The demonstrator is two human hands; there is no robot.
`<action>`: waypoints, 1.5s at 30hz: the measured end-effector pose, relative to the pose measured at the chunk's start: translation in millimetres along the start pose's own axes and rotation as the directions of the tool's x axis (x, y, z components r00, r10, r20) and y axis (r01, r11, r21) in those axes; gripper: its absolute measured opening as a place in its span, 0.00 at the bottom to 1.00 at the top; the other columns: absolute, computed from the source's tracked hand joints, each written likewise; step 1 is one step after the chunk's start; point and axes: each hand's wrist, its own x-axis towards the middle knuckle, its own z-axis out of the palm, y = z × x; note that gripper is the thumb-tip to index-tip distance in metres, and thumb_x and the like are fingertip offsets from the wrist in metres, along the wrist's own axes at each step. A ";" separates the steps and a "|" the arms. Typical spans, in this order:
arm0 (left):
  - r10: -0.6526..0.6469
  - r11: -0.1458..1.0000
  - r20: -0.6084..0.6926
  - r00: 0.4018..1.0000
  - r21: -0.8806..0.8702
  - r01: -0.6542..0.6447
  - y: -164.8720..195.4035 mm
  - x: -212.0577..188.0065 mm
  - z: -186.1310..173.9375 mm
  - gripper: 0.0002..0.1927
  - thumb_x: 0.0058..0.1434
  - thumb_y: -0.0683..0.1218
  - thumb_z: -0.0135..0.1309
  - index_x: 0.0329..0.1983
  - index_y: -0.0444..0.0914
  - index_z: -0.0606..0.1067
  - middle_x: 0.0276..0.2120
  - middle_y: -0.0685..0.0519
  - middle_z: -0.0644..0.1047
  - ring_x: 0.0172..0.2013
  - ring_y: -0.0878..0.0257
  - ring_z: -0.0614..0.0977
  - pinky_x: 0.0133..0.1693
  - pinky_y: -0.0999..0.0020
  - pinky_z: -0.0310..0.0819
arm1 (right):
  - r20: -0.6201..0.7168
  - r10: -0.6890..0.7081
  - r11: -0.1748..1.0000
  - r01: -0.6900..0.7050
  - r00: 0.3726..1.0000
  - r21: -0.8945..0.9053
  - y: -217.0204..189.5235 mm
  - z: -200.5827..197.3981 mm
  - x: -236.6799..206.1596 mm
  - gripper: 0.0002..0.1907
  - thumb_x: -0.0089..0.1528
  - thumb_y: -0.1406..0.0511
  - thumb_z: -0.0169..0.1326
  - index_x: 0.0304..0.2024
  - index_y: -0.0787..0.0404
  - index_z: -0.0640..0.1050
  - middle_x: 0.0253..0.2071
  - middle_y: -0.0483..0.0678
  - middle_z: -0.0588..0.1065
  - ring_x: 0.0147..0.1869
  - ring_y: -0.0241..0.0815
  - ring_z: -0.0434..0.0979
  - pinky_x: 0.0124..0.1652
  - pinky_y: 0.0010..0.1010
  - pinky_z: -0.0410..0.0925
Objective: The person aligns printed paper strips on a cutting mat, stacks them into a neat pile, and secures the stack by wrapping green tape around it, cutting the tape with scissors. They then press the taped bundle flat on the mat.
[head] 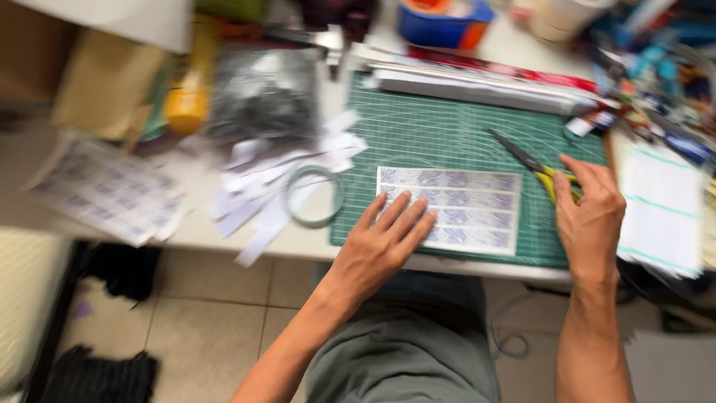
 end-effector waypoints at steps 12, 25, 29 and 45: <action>-0.153 0.978 0.209 0.966 -0.110 0.178 5.5 -5.2 38.3 0.29 0.63 0.56 0.54 0.65 0.39 0.73 0.67 0.45 0.70 0.70 0.47 0.68 0.71 0.43 0.56 | 0.405 -0.409 0.908 0.409 0.818 0.089 -17.1 30.3 -25.7 0.31 0.59 0.52 0.57 0.62 0.55 0.75 0.68 0.51 0.70 0.76 0.52 0.63 0.72 0.50 0.55; -0.487 0.837 -0.082 0.870 0.240 0.491 -24.9 -47.6 -44.1 0.11 0.62 0.43 0.59 0.47 0.39 0.79 0.41 0.54 0.80 0.50 0.56 0.79 0.59 0.52 0.68 | 0.376 -0.343 0.933 0.357 0.861 0.035 1.8 50.8 -36.3 0.29 0.61 0.47 0.54 0.61 0.52 0.77 0.70 0.48 0.71 0.80 0.48 0.63 0.78 0.47 0.54; -0.436 0.887 -0.148 0.888 0.094 0.452 -30.5 -42.9 -61.3 0.08 0.63 0.43 0.60 0.45 0.39 0.78 0.40 0.52 0.79 0.48 0.54 0.79 0.57 0.52 0.69 | 0.380 -0.340 0.927 0.374 0.860 -0.018 -1.8 53.6 -34.4 0.29 0.60 0.47 0.55 0.60 0.51 0.78 0.70 0.48 0.71 0.79 0.48 0.64 0.78 0.48 0.53; -0.292 0.879 -0.268 0.918 0.304 0.368 -184.2 8.8 -81.6 0.06 0.65 0.43 0.61 0.44 0.39 0.82 0.43 0.53 0.81 0.56 0.53 0.78 0.56 0.55 0.69 | 0.364 -0.351 0.935 0.342 0.863 0.090 -14.2 43.3 -29.4 0.29 0.60 0.49 0.55 0.61 0.51 0.77 0.68 0.48 0.71 0.77 0.48 0.63 0.74 0.49 0.53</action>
